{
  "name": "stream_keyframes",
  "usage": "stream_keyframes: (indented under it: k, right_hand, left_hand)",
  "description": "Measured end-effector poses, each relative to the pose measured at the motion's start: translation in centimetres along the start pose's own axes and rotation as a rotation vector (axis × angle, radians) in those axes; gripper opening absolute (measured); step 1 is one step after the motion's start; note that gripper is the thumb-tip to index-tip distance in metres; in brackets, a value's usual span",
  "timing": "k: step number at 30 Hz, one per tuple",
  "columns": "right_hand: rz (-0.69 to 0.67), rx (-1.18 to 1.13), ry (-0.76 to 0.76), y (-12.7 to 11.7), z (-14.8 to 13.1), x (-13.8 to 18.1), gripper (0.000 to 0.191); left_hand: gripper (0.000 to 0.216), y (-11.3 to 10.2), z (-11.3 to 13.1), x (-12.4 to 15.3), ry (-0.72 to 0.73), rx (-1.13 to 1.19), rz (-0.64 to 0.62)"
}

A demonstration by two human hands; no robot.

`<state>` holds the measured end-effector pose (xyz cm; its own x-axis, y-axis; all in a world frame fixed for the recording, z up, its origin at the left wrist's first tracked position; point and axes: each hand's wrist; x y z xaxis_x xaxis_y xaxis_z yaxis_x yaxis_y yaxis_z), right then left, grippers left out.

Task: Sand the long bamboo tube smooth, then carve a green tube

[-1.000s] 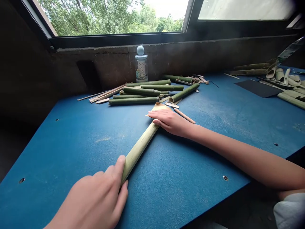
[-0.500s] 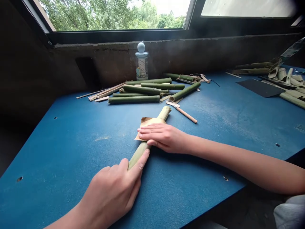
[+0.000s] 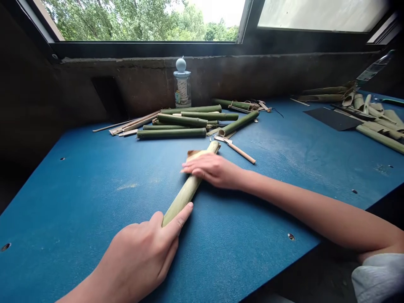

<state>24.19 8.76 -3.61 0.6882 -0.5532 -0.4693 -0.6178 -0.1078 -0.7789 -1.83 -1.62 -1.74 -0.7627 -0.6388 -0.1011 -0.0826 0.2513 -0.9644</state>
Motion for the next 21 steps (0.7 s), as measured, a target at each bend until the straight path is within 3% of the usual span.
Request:
stream_keyframes:
  k: [3, 9, 14, 18, 21]
  right_hand:
    - [0.077, 0.052, 0.116, -0.4, 1.0, 0.1, 0.034]
    - [-0.003, -0.067, -0.072, 0.3, -0.5, 0.0, 0.033]
    - [0.130, 0.045, 0.119, -0.2, 1.2, -0.1, 0.039]
    - [0.011, -0.083, -0.057, 0.7, -0.6, -0.3, 0.033]
    - [0.019, -0.037, -0.008, 0.4, 0.1, -0.5, 0.035]
  left_hand:
    - [0.055, 0.0, -0.1, -0.2, -0.005, 0.014, 0.002]
    - [0.054, -0.1, -0.2, -0.1, 0.000, 0.078, -0.037]
    - [0.055, 0.6, -0.6, 0.1, -0.010, 0.159, -0.021]
    - [0.053, 0.5, -1.0, -0.5, 0.041, 0.217, -0.038]
    - [0.050, -0.2, -1.1, -1.0, -0.022, 0.283, -0.084]
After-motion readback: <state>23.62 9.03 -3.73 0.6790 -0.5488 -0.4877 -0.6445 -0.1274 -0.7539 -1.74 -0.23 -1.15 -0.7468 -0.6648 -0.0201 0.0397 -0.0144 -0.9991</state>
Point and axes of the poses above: each hand's wrist, its own x-axis away from the middle knuckle, its own y-axis out of the palm, z = x × y, and after that the axes turned 3 degrees about -x, right-handed
